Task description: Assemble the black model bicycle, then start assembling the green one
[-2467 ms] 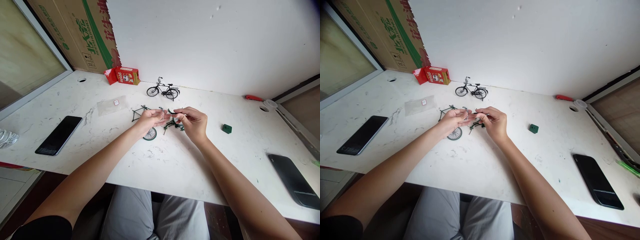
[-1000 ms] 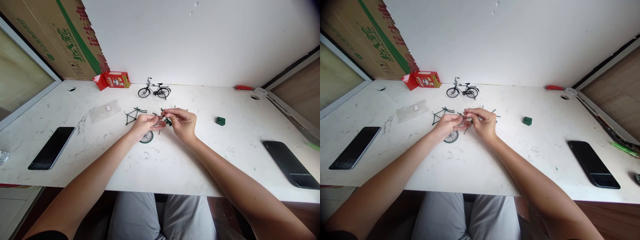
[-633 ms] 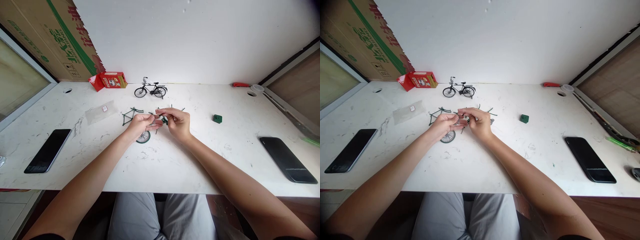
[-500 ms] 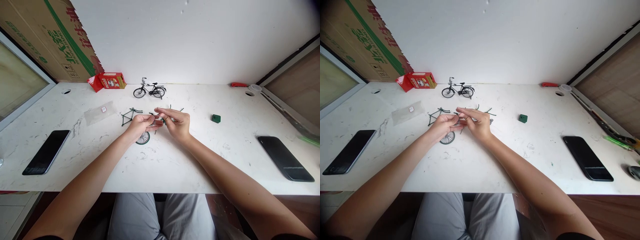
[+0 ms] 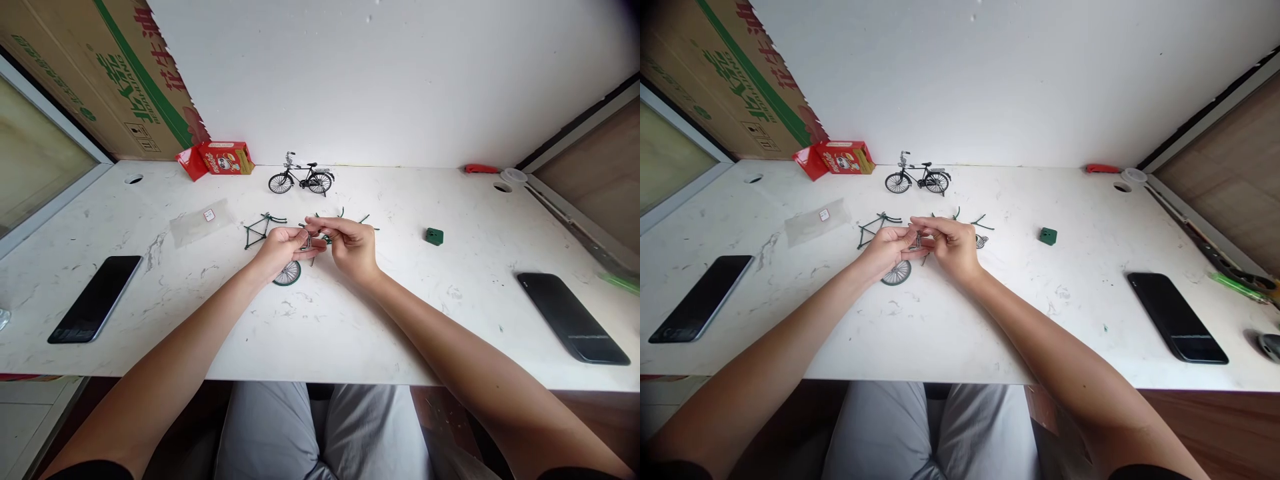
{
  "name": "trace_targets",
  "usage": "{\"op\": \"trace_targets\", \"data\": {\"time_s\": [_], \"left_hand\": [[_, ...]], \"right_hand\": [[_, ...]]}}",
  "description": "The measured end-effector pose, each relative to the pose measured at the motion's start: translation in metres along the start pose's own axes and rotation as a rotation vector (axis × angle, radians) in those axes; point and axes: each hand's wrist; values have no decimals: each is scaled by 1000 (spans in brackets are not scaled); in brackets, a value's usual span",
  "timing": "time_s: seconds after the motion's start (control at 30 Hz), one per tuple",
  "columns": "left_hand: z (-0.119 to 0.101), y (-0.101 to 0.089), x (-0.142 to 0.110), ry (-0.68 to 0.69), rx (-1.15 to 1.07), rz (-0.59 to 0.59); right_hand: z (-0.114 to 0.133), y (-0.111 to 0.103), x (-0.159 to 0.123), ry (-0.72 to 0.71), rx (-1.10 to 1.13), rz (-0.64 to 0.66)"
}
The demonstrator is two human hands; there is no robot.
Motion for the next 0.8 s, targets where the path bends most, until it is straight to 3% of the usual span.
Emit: {"op": "trace_targets", "data": {"time_s": [0.23,0.63,0.8], "left_hand": [[-3,2,1,19,-35,-30],[-2,2,0,24,13,-45],[-6,4,-2,34,45,-34]], "right_hand": [[-4,-3,3,-91,-55,46],[-6,1,-1,-35,-10,75],[-7,-1,0,-120,-53,97]]}}
Point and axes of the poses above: each hand's wrist, its own x-axis towards the middle knuckle, its own y-axis out of the palm, z = x × y, and after that the axes turned 13 degrees about -x, right-handed
